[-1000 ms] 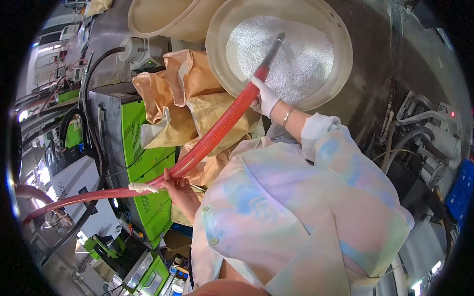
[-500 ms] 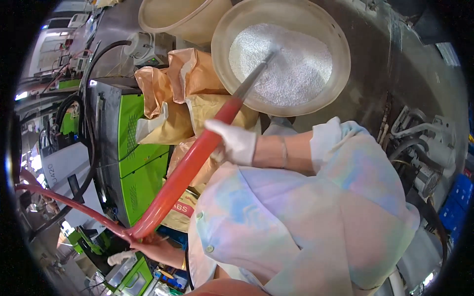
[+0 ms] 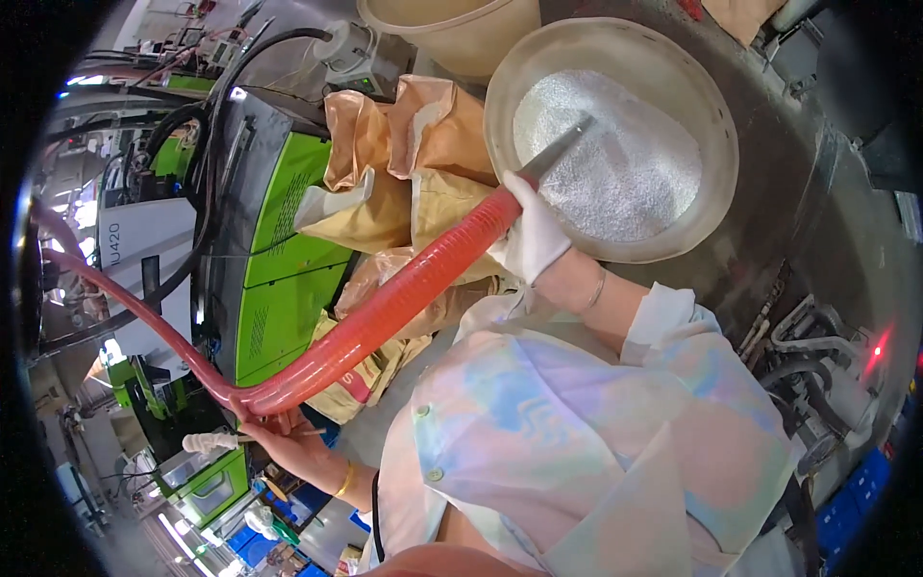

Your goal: The person sorts plastic rings into green trays and transfers plastic pellets from a plastic drum using a suction hose.

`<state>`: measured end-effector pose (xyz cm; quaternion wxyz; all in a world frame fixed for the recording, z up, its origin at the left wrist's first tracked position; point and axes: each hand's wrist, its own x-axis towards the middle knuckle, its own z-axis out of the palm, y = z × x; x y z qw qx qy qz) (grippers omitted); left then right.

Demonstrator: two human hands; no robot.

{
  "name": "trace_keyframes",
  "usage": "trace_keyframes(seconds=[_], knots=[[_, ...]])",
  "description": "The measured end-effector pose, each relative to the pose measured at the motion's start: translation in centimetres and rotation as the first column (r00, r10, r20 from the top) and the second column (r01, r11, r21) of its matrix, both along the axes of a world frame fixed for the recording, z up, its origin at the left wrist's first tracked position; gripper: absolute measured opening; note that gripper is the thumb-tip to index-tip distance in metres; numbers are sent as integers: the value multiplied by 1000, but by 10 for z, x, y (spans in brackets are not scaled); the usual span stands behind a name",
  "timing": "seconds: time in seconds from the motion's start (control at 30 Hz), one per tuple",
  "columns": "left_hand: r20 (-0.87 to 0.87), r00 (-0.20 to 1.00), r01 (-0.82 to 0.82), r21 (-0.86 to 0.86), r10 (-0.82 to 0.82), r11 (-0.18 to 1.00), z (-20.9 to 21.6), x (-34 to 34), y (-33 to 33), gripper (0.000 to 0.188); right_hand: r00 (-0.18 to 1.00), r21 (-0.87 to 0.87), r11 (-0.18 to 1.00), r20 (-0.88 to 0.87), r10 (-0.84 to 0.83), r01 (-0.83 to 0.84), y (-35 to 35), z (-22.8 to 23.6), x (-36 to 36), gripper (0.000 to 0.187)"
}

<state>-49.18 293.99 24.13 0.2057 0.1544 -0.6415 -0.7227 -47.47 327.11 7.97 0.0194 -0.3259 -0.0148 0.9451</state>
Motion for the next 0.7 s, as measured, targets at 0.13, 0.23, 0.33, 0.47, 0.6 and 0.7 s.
trace_keyframes(seconds=[0.13,0.23,0.33,0.47,0.6,0.7], knots=[[-152,988,12,-83,-24,996,29,6,-7,52,978,132,991,-210,10,18,3,24,-6,26],[-224,973,-91,-146,56,985,39,12,-13,54,979,-97,995,-199,-42,23,-11,62,-27,24],[-259,965,-94,-198,40,976,48,8,-33,56,975,-97,995,-221,8,-30,-23,58,-46,28],[-266,964,-75,-264,2,962,58,-8,-33,55,982,-158,986,-185,29,-59,-46,26,-51,34],[-285,958,-64,-337,-37,939,79,-24,-38,52,993,-260,964,-116,27,-57,-55,32,-46,30],[-185,972,35,-489,-143,871,84,-30,2,52,964,-197,976,-226,-142,97,-43,-11,-79,31]])
